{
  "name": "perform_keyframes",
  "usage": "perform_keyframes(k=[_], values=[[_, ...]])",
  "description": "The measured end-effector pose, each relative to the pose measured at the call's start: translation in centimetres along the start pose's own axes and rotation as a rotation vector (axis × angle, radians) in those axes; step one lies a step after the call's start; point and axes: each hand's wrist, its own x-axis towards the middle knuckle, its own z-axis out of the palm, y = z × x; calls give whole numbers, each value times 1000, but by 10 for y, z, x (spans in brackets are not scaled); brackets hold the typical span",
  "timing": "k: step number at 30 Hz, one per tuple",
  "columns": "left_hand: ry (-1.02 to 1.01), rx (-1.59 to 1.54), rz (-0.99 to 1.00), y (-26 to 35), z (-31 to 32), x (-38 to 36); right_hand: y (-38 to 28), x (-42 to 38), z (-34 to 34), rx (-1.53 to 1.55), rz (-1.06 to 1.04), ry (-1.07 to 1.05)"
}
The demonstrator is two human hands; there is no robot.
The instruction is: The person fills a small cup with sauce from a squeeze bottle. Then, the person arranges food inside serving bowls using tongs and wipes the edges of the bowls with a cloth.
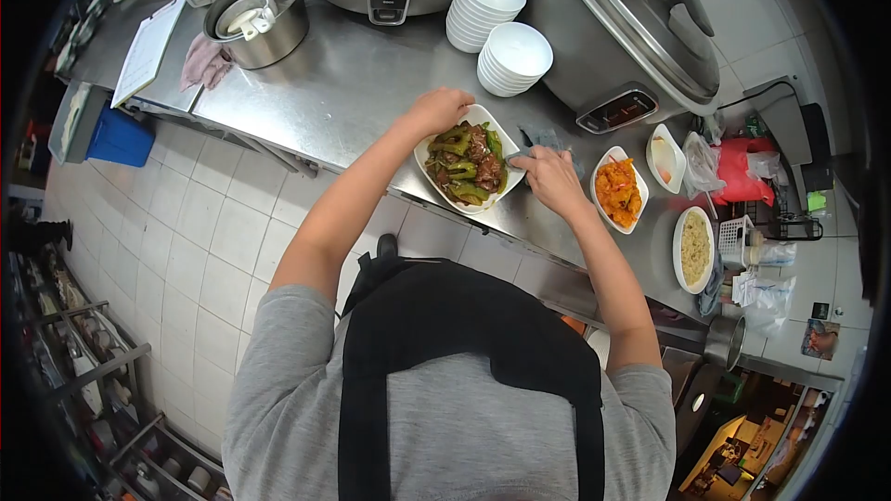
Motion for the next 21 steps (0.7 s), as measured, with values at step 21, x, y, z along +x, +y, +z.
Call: perform_keyframes(k=[21], values=[[-11, 129, -139, -7, -30, -46, 31, -4, 9, 91, 326, 224]])
